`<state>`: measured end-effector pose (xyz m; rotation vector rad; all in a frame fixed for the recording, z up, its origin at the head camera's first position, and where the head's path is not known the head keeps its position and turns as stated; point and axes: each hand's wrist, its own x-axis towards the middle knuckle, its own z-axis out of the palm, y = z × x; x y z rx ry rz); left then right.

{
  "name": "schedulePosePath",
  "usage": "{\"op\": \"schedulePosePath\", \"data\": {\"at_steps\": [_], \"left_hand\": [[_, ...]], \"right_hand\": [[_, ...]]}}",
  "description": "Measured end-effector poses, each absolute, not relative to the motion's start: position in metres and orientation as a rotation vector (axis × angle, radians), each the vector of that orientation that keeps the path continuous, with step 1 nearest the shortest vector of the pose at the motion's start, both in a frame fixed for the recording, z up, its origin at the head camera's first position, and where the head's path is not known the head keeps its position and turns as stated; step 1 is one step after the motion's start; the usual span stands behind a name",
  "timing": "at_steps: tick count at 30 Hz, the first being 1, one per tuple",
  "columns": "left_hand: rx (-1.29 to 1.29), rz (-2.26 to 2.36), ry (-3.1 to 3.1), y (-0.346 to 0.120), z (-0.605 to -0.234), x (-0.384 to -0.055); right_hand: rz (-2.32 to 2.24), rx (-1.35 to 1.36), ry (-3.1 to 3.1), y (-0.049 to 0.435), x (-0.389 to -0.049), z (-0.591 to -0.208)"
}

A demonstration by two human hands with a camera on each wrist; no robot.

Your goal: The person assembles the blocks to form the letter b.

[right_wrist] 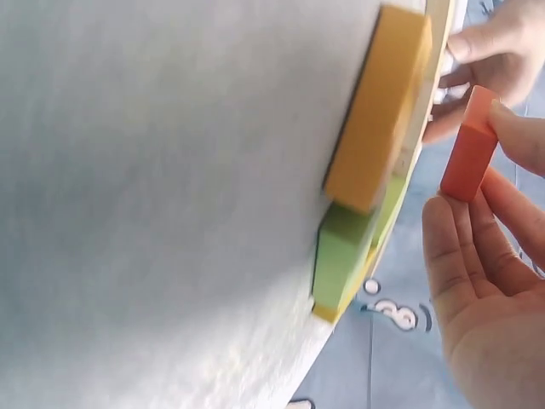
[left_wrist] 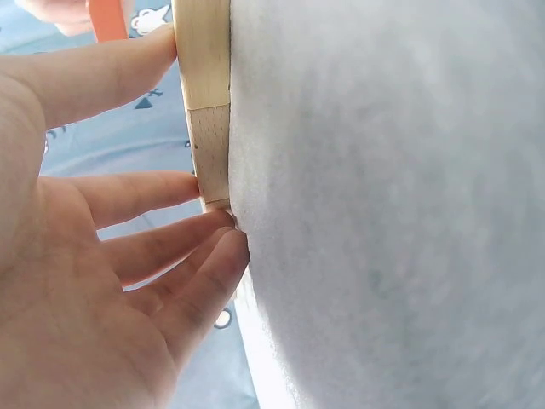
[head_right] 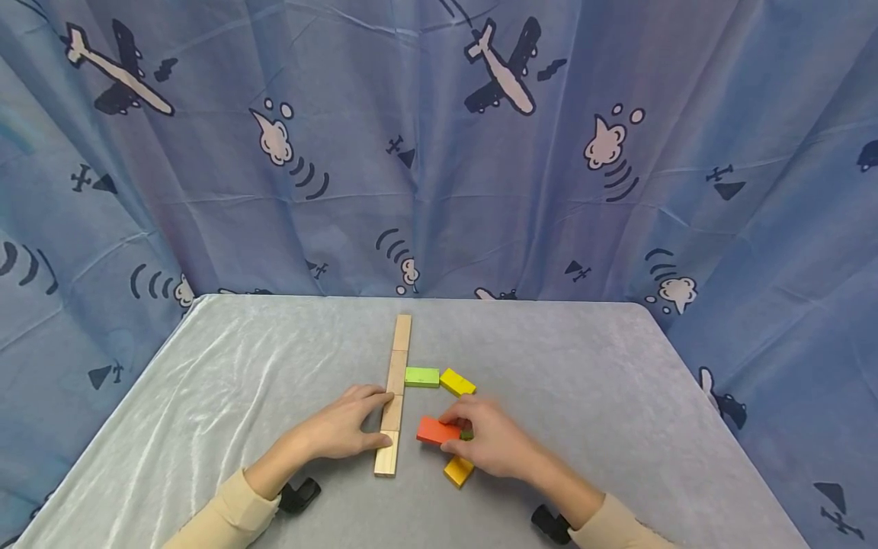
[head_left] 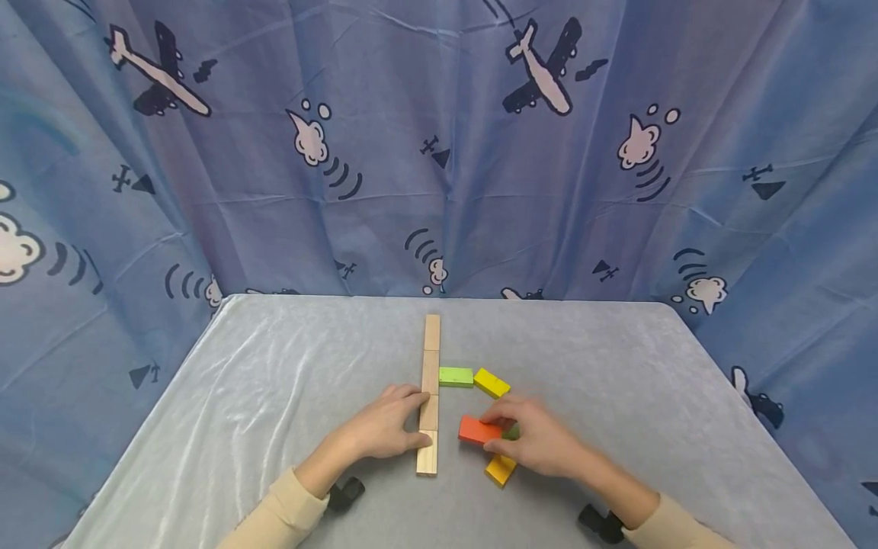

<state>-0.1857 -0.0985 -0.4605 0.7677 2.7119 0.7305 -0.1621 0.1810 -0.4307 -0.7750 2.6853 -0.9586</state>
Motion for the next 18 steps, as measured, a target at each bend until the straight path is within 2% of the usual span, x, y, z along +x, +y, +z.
{"op": "schedulePosePath", "data": {"at_steps": [18], "left_hand": [[0.782,0.728,2.716,-0.099,-0.460,-0.186]], "right_hand": [[-0.887,-0.965,2.552,0.154,-0.151,-0.440]]}}
